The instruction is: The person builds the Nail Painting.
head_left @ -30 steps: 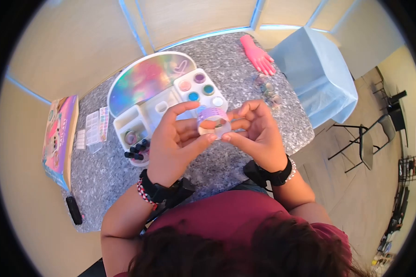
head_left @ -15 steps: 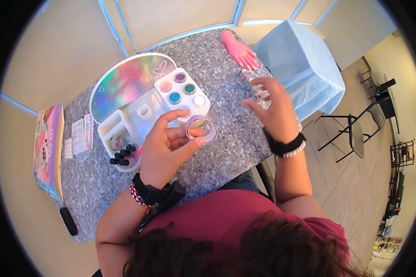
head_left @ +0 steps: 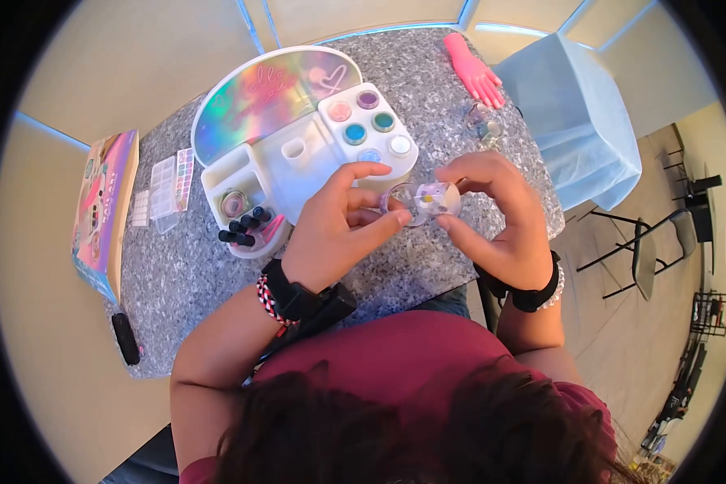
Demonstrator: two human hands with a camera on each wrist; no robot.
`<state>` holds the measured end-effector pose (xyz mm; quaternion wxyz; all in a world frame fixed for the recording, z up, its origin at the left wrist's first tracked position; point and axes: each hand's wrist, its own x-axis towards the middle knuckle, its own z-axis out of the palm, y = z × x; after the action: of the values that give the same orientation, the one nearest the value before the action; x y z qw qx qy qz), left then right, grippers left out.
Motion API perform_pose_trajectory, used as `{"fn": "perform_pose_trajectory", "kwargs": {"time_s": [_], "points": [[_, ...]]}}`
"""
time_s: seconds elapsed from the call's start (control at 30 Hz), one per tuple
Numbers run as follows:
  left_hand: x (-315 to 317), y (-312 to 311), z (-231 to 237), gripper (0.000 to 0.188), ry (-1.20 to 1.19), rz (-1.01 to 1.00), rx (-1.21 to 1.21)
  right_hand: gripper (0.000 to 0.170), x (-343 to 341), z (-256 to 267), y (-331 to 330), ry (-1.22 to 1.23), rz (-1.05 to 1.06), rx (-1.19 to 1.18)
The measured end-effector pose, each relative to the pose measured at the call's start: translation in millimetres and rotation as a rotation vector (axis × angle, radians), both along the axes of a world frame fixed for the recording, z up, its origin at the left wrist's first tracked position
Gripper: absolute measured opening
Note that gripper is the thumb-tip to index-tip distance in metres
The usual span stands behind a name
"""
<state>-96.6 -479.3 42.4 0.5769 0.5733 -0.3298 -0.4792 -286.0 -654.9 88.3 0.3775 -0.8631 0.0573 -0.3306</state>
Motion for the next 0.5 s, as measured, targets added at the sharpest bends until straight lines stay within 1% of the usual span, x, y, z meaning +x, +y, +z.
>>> {"fn": "perform_pose_trajectory", "kwargs": {"time_s": [0.03,0.07,0.1,0.17,0.2,0.27,0.4,0.47,0.5], "points": [[0,0,-2,0.058,-0.048,-0.011,0.017,0.044,1,1,3,0.014,0.063,-0.073],[-1,1,-4,0.054,-0.095,-0.023,0.033,0.04,2,-1,3,0.03,0.077,-0.057],[-2,2,-8,0.054,-0.094,-0.024,0.039,0.04,3,-2,3,0.031,0.078,-0.052],[-3,4,-13,0.049,-0.333,-0.084,0.076,0.039,3,-4,3,0.125,0.084,-0.059],[-3,5,-13,0.049,-0.33,-0.084,0.079,0.039,3,-5,3,0.128,0.085,-0.056],[-2,5,-10,0.052,-0.529,-0.176,0.133,0.038,3,-9,3,0.154,0.091,-0.096],[-1,5,-8,0.05,-0.553,-0.135,0.12,0.042,4,-13,3,0.179,0.051,-0.108],[1,6,-7,0.05,-0.5,-0.047,0.123,0.043,6,-14,6,0.188,0.031,-0.053],[1,5,-6,0.05,-0.5,-0.049,0.125,0.043,7,-16,7,0.188,0.03,-0.051]]}}
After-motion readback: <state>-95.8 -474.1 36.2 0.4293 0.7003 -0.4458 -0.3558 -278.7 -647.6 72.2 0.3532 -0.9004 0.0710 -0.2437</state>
